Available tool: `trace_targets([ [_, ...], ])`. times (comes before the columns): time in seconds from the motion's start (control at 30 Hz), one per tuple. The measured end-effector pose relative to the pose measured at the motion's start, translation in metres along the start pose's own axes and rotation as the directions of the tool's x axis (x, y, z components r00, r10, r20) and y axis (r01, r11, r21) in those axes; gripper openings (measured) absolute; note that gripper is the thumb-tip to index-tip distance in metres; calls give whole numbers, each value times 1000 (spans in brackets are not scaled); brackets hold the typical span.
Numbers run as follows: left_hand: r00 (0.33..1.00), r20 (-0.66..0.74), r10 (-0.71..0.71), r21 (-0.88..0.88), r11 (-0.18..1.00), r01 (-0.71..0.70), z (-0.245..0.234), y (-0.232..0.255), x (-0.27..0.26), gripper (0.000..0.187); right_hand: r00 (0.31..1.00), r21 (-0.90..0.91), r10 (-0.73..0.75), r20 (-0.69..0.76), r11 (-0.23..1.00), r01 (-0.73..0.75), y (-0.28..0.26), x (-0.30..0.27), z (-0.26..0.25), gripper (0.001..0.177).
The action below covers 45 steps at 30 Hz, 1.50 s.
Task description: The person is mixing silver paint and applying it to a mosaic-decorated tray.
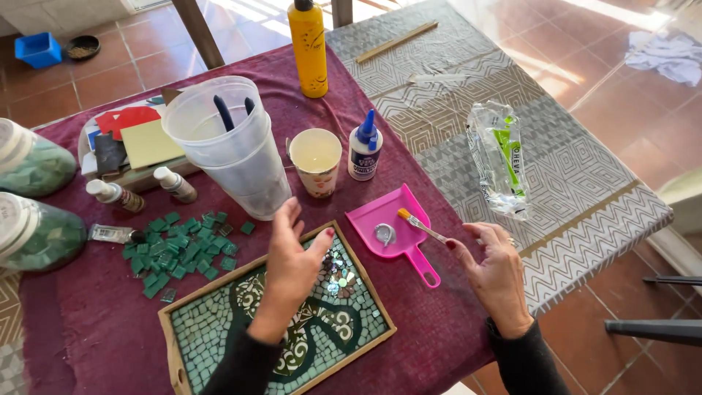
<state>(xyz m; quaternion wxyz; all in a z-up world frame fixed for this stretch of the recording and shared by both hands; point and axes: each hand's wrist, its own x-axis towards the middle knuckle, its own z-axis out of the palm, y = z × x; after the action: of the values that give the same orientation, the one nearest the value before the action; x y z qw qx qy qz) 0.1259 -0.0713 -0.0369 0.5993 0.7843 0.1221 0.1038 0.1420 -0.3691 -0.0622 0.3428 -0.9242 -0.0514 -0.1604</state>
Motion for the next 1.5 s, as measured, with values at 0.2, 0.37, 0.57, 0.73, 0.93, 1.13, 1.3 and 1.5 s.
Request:
trace_targets([
  [0.2,987,-149,64,54,997,-57,58,-22,47,97,962,418,221,162,868,-270,26,-9,29,46],
  [0.37,913,-316,259,145,964,-223,74,-50,84,95,948,612,248,199,724,-318,27,-14,41,35],
  [0.57,850,-372,374,175,927,-332,69,-45,91,93,985,677,175,-2,725,-128,5,-14,24,31],
  [0.73,804,-196,562,280,817,-503,57,-30,64,81,944,474,-100,-315,845,248,-42,-13,-11,21],
  [0.93,737,-124,664,240,741,-627,52,-6,37,82,846,321,-507,-161,784,531,-88,34,-3,23],
  [1.13,710,-225,667,251,744,-619,69,-20,37,77,860,182,-510,19,847,499,-102,52,21,13],
  [1.3,734,-208,646,228,762,-606,72,-27,37,81,965,499,-245,93,850,168,-87,49,44,15],
  [1.5,819,-196,539,133,842,-523,71,-20,40,81,1000,836,15,25,547,-29,-60,43,47,17],
])
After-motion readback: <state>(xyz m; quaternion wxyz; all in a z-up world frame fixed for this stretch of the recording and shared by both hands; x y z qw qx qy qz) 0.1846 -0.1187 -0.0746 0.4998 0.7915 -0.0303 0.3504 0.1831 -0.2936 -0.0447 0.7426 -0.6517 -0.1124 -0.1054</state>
